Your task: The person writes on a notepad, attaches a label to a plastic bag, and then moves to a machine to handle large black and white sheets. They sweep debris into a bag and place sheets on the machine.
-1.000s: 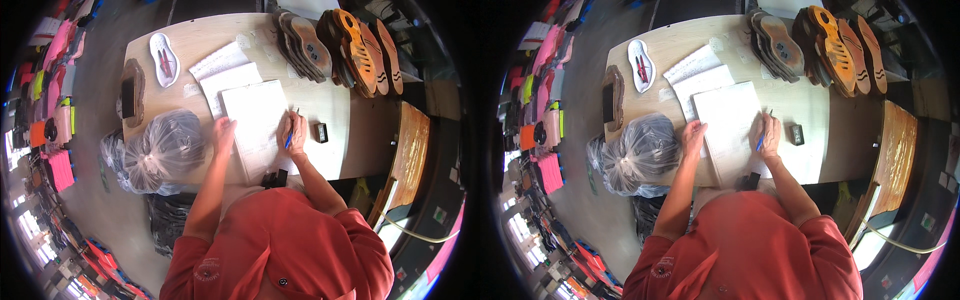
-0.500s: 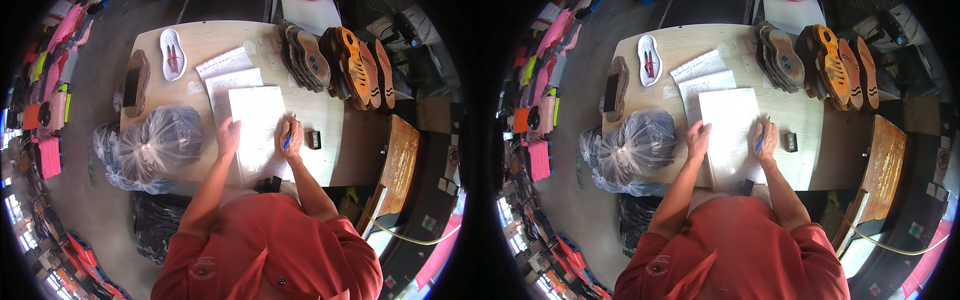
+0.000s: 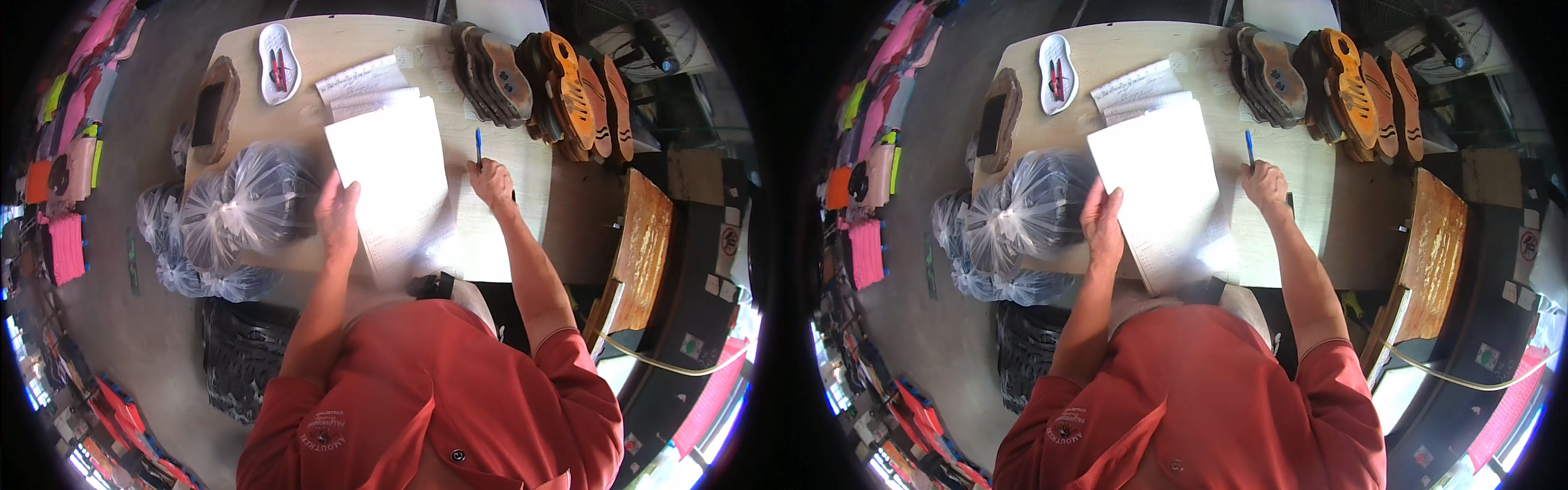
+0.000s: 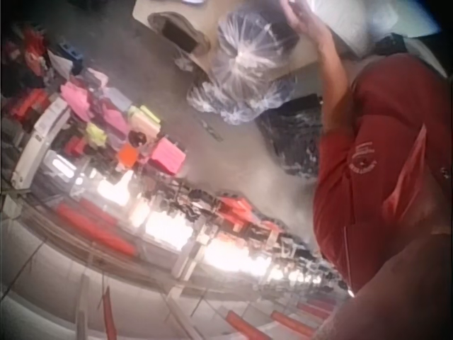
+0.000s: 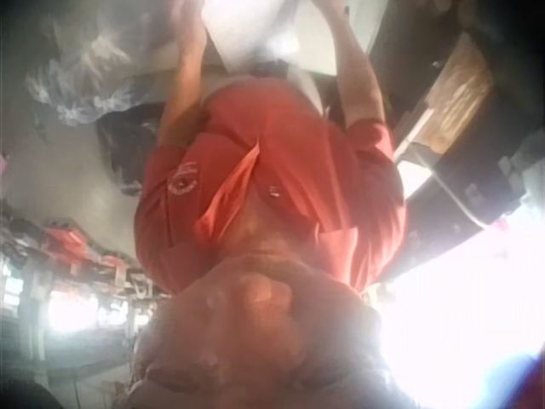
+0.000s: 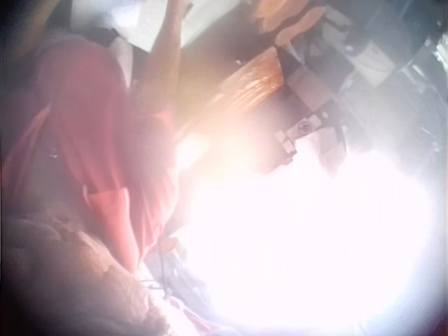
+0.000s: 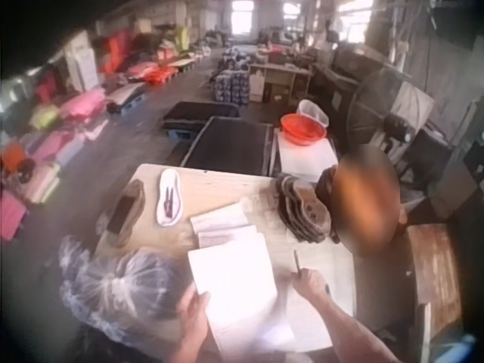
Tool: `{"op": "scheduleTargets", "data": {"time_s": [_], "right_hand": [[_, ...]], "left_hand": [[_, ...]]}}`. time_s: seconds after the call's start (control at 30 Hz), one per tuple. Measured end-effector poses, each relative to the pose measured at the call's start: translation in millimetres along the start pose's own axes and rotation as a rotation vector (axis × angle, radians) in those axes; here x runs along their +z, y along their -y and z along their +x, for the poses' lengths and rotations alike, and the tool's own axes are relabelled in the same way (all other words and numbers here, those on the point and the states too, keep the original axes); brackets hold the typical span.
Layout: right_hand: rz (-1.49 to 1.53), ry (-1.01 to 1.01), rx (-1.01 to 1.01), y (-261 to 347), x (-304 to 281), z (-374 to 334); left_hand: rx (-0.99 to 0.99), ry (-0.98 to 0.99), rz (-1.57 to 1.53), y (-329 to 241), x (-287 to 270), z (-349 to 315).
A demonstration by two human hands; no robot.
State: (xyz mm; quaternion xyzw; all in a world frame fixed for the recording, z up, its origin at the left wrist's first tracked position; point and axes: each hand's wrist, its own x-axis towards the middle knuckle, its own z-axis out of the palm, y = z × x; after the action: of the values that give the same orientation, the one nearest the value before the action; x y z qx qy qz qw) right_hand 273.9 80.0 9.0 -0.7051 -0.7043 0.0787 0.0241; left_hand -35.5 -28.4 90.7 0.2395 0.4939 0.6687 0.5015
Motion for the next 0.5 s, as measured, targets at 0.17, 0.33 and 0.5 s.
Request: {"op": "scheduleTargets", "data": {"time_s": [0.17,0.33,0.5], "right_hand": [[0.003,0.084,0.038,2,12,11],[0.149,0.031,0.082,14,3,-3],[1.049,-0.069,0.138,65,-83,-36]], "left_hand": [[0.025,-0.039,-0.102,-50,-6,-13],[-0.012,-0.019,-0.054,-88,-9,-38],[-0.004,-0.007,-0.026,-112,-3,-68]]}}
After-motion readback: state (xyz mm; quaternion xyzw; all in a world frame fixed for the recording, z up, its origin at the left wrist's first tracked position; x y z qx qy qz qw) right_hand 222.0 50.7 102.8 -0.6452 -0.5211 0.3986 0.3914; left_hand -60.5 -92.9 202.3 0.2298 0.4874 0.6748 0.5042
